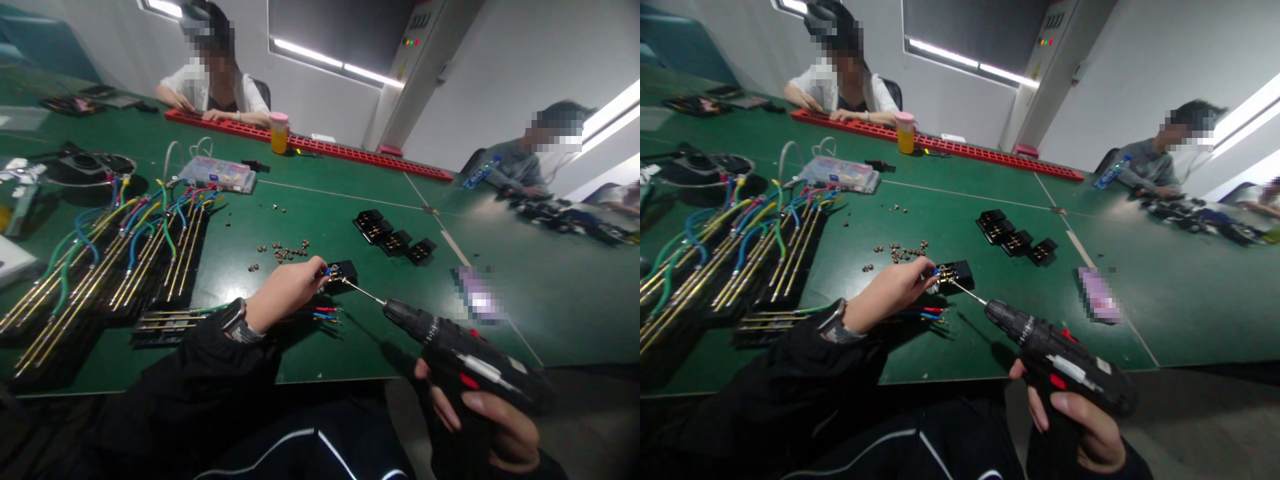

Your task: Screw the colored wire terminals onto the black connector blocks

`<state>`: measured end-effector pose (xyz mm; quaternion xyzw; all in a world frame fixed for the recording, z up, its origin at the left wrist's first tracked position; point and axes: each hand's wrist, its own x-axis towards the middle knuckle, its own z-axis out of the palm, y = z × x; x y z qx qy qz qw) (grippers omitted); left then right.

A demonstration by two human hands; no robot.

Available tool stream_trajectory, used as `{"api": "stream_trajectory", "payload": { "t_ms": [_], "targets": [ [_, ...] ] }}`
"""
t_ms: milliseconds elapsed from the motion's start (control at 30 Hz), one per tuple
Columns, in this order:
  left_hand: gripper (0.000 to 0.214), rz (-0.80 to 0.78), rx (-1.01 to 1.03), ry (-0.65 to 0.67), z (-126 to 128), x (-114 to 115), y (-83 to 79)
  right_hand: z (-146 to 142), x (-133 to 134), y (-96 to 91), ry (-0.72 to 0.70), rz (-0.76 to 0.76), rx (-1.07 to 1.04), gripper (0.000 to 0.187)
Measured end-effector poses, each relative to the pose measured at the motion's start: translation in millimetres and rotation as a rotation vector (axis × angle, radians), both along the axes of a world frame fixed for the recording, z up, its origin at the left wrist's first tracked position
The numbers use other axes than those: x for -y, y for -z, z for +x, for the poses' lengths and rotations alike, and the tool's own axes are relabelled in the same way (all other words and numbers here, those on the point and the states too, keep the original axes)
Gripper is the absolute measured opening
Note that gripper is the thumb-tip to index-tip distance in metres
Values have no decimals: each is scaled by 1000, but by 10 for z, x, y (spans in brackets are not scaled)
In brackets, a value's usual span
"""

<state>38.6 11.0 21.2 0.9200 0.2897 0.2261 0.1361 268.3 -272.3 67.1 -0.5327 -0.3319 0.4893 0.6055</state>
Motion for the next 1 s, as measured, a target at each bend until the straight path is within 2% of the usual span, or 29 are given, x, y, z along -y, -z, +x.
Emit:
{"api": "stream_trajectory", "payload": {
  "t_ms": [200, 500, 667, 800, 1000],
  "targets": [
    [24, 1, 135, 95, -41, 1, 4, -72, -41, -36, 28, 2, 42, 39],
    [26, -91, 137, 137, -40, 22, -10, -61, -44, -105, -8, -30, 38, 42],
    [30, -126, 163, 159, -35, 16, -34, -71, -43, -107, 1, -5, 39, 41],
    [29, -183, 191, 198, -40, 18, -75, -39, -36, -91, -45, -22, 26, 42],
    [32, -84, 132, 150, -13, 38, -50, -9, -36, -68, -102, 20, 29, 45]
  ]
}}
